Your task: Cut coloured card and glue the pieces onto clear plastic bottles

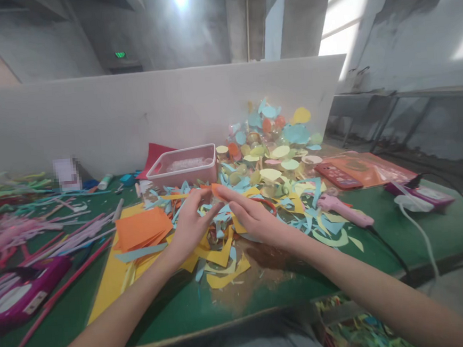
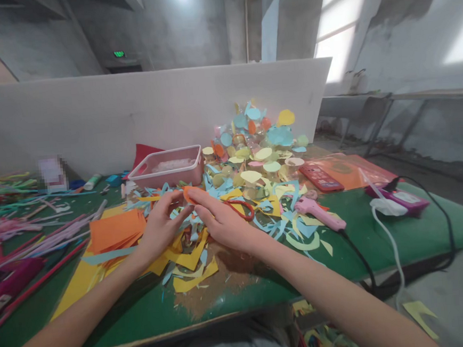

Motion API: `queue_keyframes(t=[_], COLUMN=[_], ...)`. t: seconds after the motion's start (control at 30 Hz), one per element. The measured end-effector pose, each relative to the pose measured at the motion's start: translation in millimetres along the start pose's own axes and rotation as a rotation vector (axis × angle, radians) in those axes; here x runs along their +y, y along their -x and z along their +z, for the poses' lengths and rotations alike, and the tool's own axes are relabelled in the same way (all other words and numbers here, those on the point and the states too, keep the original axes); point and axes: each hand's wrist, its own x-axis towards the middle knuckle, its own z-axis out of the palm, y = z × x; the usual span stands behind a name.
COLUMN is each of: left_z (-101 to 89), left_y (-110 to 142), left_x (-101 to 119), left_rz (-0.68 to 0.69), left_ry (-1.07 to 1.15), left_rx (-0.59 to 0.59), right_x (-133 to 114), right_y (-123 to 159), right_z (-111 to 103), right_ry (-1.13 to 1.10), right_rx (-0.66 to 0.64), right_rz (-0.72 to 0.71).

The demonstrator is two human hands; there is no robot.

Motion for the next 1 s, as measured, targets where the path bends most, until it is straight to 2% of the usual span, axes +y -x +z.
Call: queue_keyframes(t=[0.2,0.43,1.0], left_z=[-0.2,0.2,2.6], left_y=[-0.5,-2.1,-1.3], left_x=[0.9,-3.3,-6.8], left_rz=[-0.045,-0.083,-0.071], left_ry=[0.024,0.088,0.07], left_rx=[0.021,0.04,0.04], right_x=[0.4,3.3,-0.2], right_y=[1.9,3.8,4.3], right_z=[-4.7,-5.9,-5.2], right_ry=[0.023,0.144,0.204], right_rx=[0.008,-0.056,-0.089], right_rz=[0.065,-0.034,-0.047])
